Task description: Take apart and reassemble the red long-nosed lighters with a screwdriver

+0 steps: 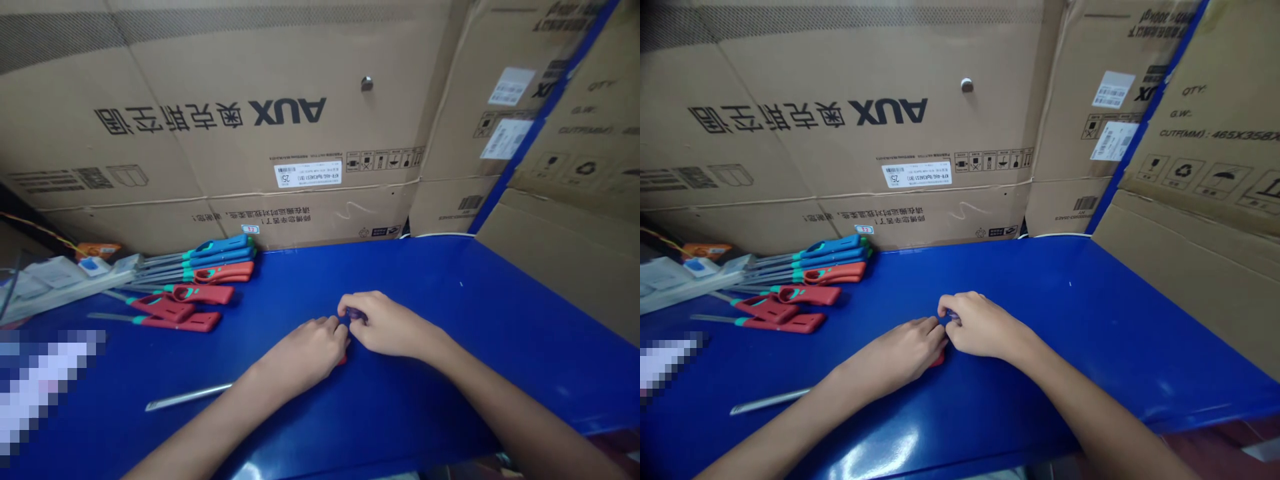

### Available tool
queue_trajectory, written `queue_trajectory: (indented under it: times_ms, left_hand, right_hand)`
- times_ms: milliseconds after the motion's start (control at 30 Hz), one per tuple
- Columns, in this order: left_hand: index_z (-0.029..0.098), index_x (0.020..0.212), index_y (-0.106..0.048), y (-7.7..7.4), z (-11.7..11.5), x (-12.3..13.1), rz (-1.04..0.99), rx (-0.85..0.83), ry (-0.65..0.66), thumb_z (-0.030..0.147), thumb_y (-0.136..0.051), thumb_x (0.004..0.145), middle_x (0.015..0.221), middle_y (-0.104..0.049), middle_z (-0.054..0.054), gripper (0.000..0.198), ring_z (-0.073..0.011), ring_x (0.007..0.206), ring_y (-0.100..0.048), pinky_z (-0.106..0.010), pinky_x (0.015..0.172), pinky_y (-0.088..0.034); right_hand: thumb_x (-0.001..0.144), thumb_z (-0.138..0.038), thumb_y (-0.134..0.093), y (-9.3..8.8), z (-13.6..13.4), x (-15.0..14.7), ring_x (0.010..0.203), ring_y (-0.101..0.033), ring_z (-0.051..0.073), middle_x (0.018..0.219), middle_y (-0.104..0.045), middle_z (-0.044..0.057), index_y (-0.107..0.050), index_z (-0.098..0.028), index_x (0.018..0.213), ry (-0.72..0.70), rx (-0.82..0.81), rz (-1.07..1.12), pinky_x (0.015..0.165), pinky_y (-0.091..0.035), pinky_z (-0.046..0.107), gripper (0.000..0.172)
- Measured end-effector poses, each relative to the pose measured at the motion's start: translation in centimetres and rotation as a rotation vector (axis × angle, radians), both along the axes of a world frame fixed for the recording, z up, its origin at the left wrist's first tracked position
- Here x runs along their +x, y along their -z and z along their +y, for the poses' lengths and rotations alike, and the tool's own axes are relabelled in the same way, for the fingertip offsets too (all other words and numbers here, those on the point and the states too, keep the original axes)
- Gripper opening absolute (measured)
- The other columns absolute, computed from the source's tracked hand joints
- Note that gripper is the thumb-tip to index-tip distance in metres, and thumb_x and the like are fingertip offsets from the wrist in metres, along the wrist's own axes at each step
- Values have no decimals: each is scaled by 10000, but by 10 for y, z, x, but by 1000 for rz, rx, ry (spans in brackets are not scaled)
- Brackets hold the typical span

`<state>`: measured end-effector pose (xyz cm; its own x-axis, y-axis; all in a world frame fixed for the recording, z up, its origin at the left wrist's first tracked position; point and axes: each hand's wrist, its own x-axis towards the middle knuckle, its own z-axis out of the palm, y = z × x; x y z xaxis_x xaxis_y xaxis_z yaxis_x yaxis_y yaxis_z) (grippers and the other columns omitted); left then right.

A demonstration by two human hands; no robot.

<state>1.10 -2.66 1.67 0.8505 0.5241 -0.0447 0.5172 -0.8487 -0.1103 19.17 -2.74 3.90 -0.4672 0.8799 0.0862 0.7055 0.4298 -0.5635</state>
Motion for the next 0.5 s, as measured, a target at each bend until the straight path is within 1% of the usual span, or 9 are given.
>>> queue_trajectory:
  times_ms: [133,300,400,500]
  left_hand:
    - [123,890,-581,2,0,0,-3,45,12,125,-418,953,861,-653,-102,175,-234,761,-671,-362,692,-562]
    - [113,880,-608,2,-2,1,9,85,34,115,-468,927,823,-662,-109,148,-255,762,-680,-373,682,-554]
    - [121,866,-606,0,-3,2,5,91,20,111,-481,922,813,-668,-98,137,-246,729,-680,-379,689,-548]
    - [127,926,-585,-2,-3,1,-10,96,-5,137,-461,947,825,-671,-85,126,-234,706,-680,-371,678,-541]
  right_hand:
    - [723,-32,-478,-5,-1,1,693,-562,151,745,-650,17,-637,-207,892,-12,-58,-84,595,-337,235,291]
    - [731,-41,-485,-5,-2,0,761,-592,179,802,-678,33,-645,-215,871,-22,-80,-107,605,-347,237,276]
    - [722,-34,-479,-6,-2,0,719,-584,165,777,-671,20,-642,-219,870,-34,-94,-110,595,-346,232,287]
    - [719,-34,-476,-6,-2,1,684,-572,149,742,-658,7,-632,-217,846,-41,-106,-111,588,-343,226,271]
